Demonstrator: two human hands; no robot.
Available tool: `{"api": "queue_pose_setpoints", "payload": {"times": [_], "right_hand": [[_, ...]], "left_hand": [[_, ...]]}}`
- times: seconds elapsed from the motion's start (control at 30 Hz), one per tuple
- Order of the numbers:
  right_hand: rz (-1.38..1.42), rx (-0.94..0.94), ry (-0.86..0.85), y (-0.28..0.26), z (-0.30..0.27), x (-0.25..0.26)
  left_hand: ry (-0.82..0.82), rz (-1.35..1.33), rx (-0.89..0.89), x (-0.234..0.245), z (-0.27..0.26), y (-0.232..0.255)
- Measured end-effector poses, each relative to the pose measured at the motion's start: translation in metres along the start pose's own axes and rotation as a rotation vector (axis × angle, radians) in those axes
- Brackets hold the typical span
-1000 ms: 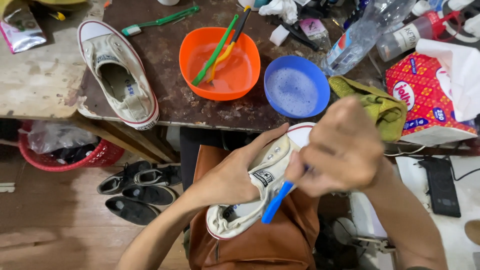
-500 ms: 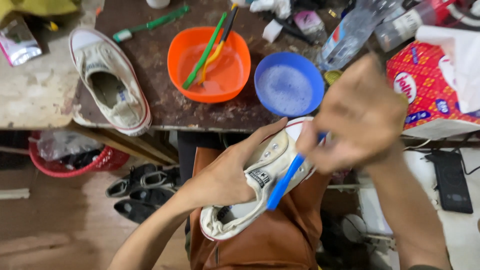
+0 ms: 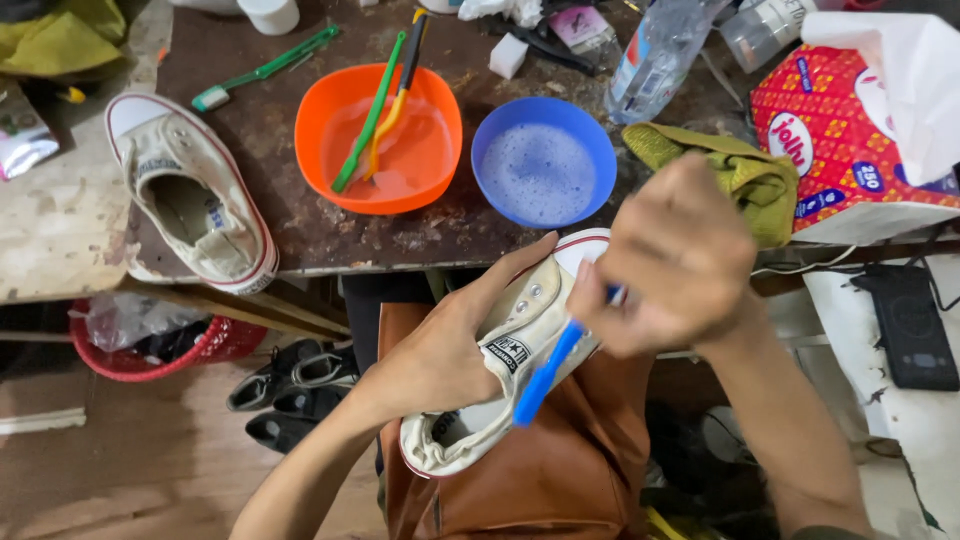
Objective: The person scrubs a white canvas sneaker with a blue toothbrush dipped in soapy water, then wipes the shoe with a tissue. The task is performed at a cluttered workbench with cleaning supplies and another shoe nearby.
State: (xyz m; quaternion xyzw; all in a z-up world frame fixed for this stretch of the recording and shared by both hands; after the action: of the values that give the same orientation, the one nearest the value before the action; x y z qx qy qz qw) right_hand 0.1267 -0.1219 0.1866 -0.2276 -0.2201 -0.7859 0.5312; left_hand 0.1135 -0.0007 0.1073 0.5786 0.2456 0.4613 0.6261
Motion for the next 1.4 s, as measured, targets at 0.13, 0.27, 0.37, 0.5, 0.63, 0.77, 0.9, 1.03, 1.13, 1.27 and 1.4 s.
{"api": "queue_pose_setpoints", "payload": {"times": [0.13,0.27,0.37,0.5,0.63,0.77,0.9,1.03,1.13,1.27,1.4], "right_hand": [[-0.020,-0.093,0.041,0.018,0.003,0.007],[0.001,-0.095,0.025,-0.001,0.006,0.007],[0.012,-0.130,0.036,0.012,-0.008,0.007],[-0.053,-0.233,0.073,0.035,-0.033,0.007],[-0.023,-0.193,0.015,0.010,-0.016,0.009],[-0.104,-0.222,0.020,0.023,-0.017,0.018],[-0.149,-0.303,0.022,0.016,-0.015,0.016],[-0.076,-0.288,-0.008,0.006,-0.022,0.009],[-0.215,-0.334,0.057,0.026,-0.040,0.015],[-0.155,-0.350,0.053,0.011,-0.025,0.010],[-0.197,-0.222,0.061,0.017,-0.027,0.003]], "left_hand": [[0.018,-0.011,0.020,0.002,0.007,0.002],[0.036,0.010,-0.022,0.000,0.008,0.006],[0.048,-0.008,-0.046,-0.002,0.006,0.003],[0.049,-0.034,0.032,0.001,0.007,-0.001],[0.051,-0.031,-0.023,-0.002,0.011,-0.004],[0.086,-0.072,-0.034,0.000,0.009,0.003],[0.192,-0.049,-0.004,0.006,0.005,-0.002],[0.203,-0.030,-0.044,0.006,0.000,-0.002],[0.228,-0.062,-0.068,0.009,-0.004,0.000],[0.309,0.016,-0.119,0.014,-0.006,0.001],[0.354,-0.009,-0.114,0.015,-0.010,-0.001]]}}
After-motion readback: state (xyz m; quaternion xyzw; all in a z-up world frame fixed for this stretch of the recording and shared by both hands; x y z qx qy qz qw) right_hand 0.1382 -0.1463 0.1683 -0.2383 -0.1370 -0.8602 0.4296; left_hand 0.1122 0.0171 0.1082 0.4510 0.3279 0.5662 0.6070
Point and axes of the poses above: each hand's wrist, its own z-axis towards the middle knuckle, its own x-axis out of the back of the hand, y = z × x, the point moved 7 cm from there along z, towards the middle knuckle, and after that the axes turned 5 degrees about -x, right-handed, at the moved point
